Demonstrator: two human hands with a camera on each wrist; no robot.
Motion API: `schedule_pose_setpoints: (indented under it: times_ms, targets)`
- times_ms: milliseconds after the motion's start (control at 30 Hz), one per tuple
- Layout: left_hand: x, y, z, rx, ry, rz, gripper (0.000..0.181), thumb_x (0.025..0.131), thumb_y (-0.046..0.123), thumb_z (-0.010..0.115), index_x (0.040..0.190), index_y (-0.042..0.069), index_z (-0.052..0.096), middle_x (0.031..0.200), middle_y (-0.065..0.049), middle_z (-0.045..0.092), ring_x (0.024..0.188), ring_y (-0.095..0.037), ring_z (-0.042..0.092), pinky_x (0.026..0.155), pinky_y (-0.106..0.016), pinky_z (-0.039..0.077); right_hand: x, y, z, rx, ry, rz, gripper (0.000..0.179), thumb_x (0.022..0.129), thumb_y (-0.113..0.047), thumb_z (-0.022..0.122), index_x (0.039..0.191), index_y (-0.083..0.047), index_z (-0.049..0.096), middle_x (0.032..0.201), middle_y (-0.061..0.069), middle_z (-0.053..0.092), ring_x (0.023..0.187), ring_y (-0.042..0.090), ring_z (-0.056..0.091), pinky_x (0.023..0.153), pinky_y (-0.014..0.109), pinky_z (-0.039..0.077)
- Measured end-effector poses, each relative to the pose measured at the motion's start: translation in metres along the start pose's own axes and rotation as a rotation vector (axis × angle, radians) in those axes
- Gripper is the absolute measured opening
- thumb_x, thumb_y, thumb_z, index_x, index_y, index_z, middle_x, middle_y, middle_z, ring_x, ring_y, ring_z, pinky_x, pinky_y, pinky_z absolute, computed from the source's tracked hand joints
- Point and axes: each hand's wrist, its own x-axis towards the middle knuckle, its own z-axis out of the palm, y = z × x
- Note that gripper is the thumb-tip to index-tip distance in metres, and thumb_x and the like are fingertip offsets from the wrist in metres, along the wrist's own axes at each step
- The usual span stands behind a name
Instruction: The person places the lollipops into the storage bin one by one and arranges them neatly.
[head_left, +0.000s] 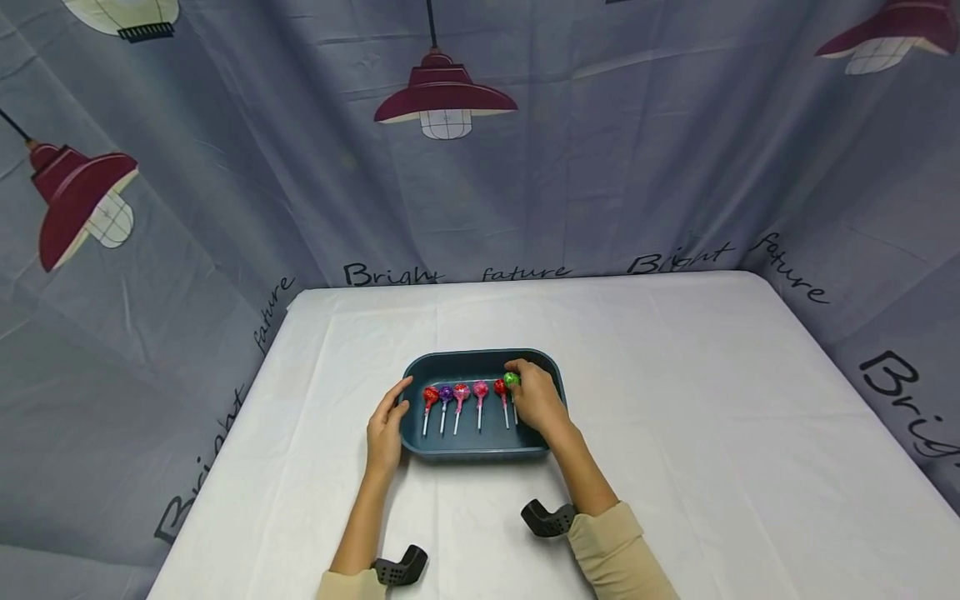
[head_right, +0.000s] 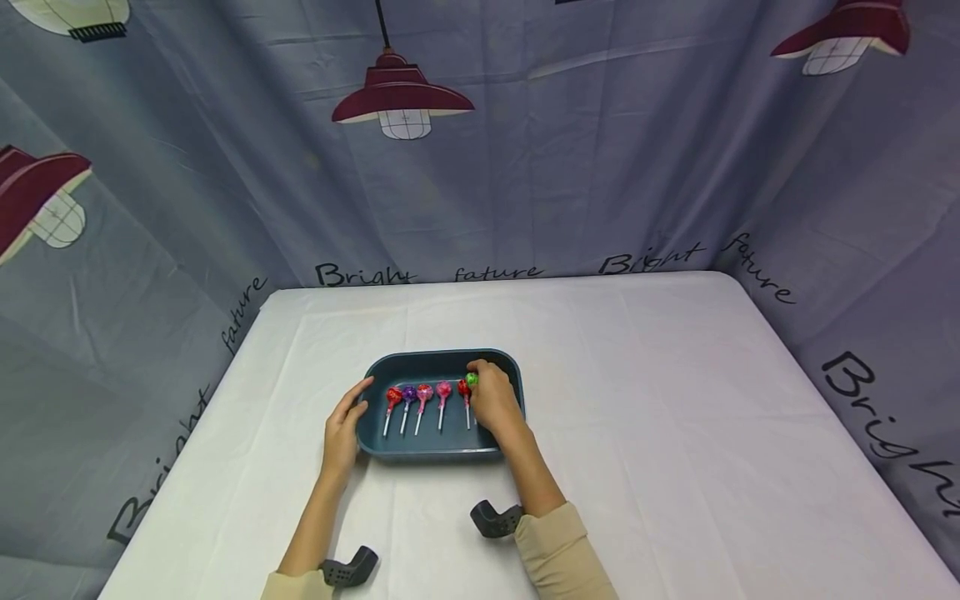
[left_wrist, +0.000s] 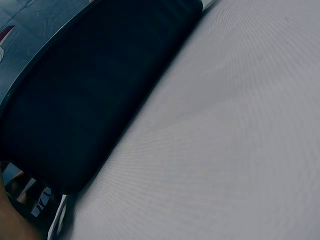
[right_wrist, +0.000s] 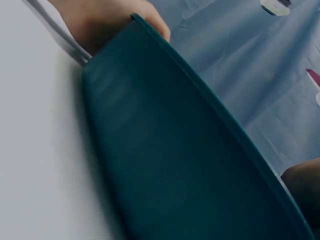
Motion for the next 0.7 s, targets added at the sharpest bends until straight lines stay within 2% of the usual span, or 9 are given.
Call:
schedule_pose_setpoints:
  times_ms: [333,567,700]
  targets:
    - [-0.0005,0.0002,-0.0004,-0.012,-0.006,0.005,0.035,0.094,-0.001,0.042,0.128,-0.002,0.052,0.135,-0.014,0.047,0.132,-0.023,0.032,0.109,-0.034,0.023,0.0006,0.0052,0.0026,0.009,0.007,0.044,0.027,0.090,0.000,0.054,0.116,-0.001,0.059,0.113,0.016,0.057,0.102,0.026,0.053,0.094,0.042,0.044]
    - [-0.0004,-0.0009,-0.0009,-0.002,-0.011,0.015,0.035,0.094,-0.001,0.042,0.128,-0.003,0.051,0.135,-0.015,0.047,0.132,-0.025,0.032,0.109,-0.033,0.024,0.0008,0.0071,0.0005,-0.004,0.023,-0.009,0.023,0.088,-0.002,0.059,0.111,-0.002,0.061,0.105,0.014,0.058,0.098,0.026,0.054,0.086,0.040,0.047]
    - [0.0002,-0.0015,-0.0009,-0.001,-0.019,0.014,0.036,0.095,0.000,0.041,0.129,-0.003,0.051,0.135,-0.015,0.047,0.132,-0.023,0.032,0.108,-0.028,0.025,0.0011,0.0073,-0.0038,0.005,0.022,-0.027,0.022,0.087,-0.004,0.062,0.108,-0.002,0.062,0.102,0.013,0.058,0.094,0.026,0.056,0.081,0.038,0.048]
